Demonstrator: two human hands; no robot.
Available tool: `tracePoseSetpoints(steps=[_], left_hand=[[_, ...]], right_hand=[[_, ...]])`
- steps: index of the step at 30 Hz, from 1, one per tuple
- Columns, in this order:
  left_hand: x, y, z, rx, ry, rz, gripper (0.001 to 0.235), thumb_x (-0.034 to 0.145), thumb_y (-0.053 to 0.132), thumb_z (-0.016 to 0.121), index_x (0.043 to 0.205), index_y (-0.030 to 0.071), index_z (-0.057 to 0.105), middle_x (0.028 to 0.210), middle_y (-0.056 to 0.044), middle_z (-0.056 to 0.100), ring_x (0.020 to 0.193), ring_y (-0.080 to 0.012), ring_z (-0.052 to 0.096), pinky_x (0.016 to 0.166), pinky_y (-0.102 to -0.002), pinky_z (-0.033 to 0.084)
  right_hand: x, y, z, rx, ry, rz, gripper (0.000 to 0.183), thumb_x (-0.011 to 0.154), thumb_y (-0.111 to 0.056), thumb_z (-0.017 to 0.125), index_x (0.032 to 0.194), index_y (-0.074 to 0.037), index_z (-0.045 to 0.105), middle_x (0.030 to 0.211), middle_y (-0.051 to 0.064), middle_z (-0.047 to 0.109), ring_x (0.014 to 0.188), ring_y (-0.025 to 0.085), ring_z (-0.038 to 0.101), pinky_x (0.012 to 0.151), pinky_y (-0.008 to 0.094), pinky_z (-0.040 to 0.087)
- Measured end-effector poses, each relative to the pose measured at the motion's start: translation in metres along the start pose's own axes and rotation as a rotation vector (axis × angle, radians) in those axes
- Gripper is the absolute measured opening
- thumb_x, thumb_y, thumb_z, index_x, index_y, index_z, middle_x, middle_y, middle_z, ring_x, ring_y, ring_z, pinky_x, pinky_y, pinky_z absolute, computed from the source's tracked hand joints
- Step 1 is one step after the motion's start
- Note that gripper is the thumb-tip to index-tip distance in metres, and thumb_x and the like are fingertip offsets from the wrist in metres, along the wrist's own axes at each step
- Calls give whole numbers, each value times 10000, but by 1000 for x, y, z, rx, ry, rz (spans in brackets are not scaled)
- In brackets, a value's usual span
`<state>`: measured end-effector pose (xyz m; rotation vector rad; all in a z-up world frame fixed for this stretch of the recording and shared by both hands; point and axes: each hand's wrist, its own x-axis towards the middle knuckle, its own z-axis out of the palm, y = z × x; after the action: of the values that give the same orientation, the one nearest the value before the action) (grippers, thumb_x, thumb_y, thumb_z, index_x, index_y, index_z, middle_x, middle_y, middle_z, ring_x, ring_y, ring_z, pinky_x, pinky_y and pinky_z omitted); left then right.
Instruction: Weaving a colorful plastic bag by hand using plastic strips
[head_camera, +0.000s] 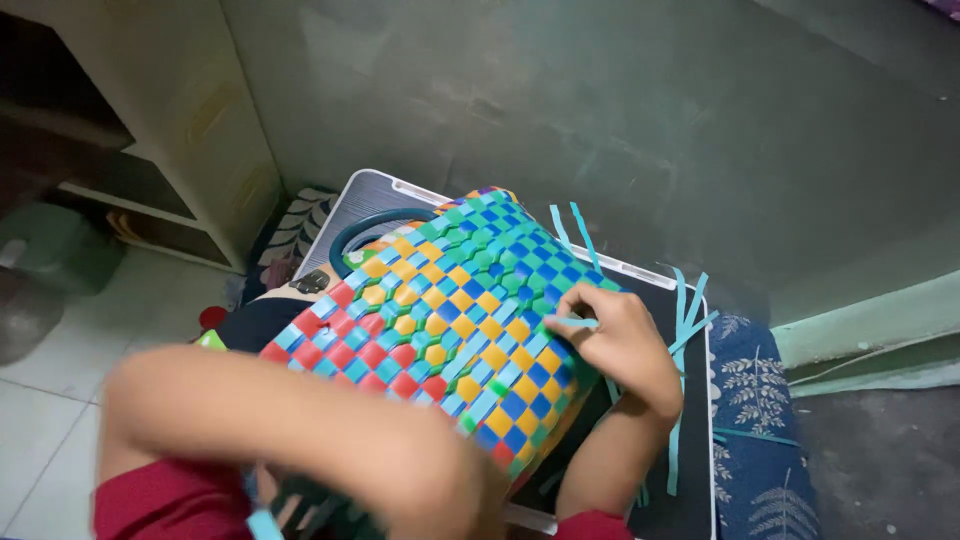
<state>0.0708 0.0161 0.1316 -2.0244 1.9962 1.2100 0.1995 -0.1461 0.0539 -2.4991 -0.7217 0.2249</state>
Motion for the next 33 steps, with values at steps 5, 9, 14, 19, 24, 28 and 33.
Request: tracePoseSetpoints(steps=[5, 9, 14, 19, 24, 28, 33], left_hand=[[0, -118, -25, 206, 392, -24, 181, 710, 238, 553, 771, 224, 723, 649, 64, 636, 605, -172, 338, 662, -377, 270], [-8, -219, -2, 150, 1255, -490, 350, 875, 553, 523, 878, 228, 654, 779, -36, 624, 970, -299, 601, 943, -529, 360], [4, -257, 33, -335, 1354, -566, 358, 889, 561, 518, 981, 220, 580, 973, -9, 612, 1090, -253, 550, 946, -522, 331], [12, -244, 31, -150, 1293, -719, 338, 935, 530, 453, 964, 226, 600, 991, -9, 554, 1029, -248, 525, 880, -490, 368], [9, -246, 33, -74, 1296, -749, 320, 943, 487, 448, 992, 198, 577, 990, -45, 527, 1005, -281, 521, 869, -506, 388], [7, -244, 31, 2, 1266, -804, 281, 958, 400, 420, 1008, 155, 550, 956, -58, 494, 971, -288, 526, 824, -496, 407], [11, -248, 34, 62, 1263, -859, 281, 982, 376, 371, 1005, 149, 536, 892, -42, 449, 902, -282, 530, 793, -477, 414]], right_hand=[[4, 7, -1, 143, -70, -75, 260, 555, 21, 496, 723, -120, 636, 734, -34, 660, 711, 81, 528, 624, 272, 420], [9, 9, 6, 152, 27, 48, 73, 660, -90, 679, 668, -35, 632, 487, 133, 460, 538, 241, 503, 611, 392, 437], [17, 15, 5, 256, 16, -8, 98, 733, -154, 764, 702, -148, 671, 496, 11, 471, 525, 104, 471, 550, 286, 452], [16, 15, 12, 281, 88, 34, 97, 784, -175, 742, 726, -153, 667, 509, -16, 445, 533, 87, 454, 528, 280, 423], [24, 21, 29, 333, 221, 11, 134, 804, -157, 746, 737, -125, 634, 490, -24, 397, 521, 97, 415, 522, 270, 388], [36, 31, 39, 391, 418, -6, 153, 832, -186, 751, 758, -129, 631, 457, -36, 405, 528, 65, 418, 526, 242, 365], [35, 14, 41, 387, 540, 7, 184, 857, -205, 744, 751, -125, 616, 444, -30, 423, 516, 60, 406, 510, 244, 343]])
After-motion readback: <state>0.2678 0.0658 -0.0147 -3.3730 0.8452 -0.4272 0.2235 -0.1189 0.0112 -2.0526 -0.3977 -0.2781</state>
